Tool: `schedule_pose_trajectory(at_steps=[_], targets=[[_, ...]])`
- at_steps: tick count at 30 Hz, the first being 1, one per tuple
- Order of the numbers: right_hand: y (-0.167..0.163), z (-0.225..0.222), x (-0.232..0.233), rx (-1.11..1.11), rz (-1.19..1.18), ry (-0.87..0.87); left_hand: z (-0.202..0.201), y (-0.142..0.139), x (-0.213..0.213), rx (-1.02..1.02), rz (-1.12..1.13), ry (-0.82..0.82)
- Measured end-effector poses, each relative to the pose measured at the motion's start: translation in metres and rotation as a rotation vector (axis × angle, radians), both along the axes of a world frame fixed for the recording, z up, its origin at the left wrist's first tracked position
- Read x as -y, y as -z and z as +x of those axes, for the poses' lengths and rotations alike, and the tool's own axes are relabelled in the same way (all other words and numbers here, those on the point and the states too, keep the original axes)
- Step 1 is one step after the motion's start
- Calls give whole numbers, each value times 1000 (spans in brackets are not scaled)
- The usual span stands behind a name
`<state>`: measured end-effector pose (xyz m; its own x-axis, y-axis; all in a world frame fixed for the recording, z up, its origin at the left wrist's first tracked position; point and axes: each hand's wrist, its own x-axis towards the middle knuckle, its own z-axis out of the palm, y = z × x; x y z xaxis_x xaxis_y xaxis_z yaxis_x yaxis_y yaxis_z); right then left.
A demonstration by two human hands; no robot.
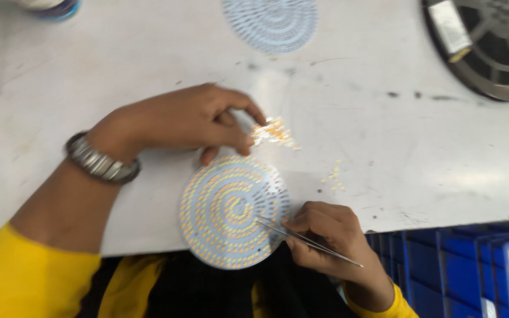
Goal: The person uses tweezers to pick up small yellow and white components from a table and places them into designated spots on a circular LED board. The person rotates the board as needed to continue filling the spiral pattern of spots.
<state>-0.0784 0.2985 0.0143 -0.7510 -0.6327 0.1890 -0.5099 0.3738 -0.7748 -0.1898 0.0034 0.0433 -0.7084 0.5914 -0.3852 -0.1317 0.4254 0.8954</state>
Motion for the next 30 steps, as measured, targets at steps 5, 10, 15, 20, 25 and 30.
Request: schedule_pose_trajectory(at_steps=[5,10,15,20,25,30], targets=[[3,1,-34,62,53,507,0,0,-3,73,-7,-4],[12,1,-56,5,-12,604,2,3,-1,114,-20,-36],[13,1,-53,-64,58,531,3,1,-2,143,-60,-47],[9,0,-52,-82,69,503,3,0,-3,139,-69,-52],[11,-1,-54,-50,75,562,3,3,-2,130,-51,-51],[11,1,-54,-52,97,530,2,3,-3,109,4,-41]])
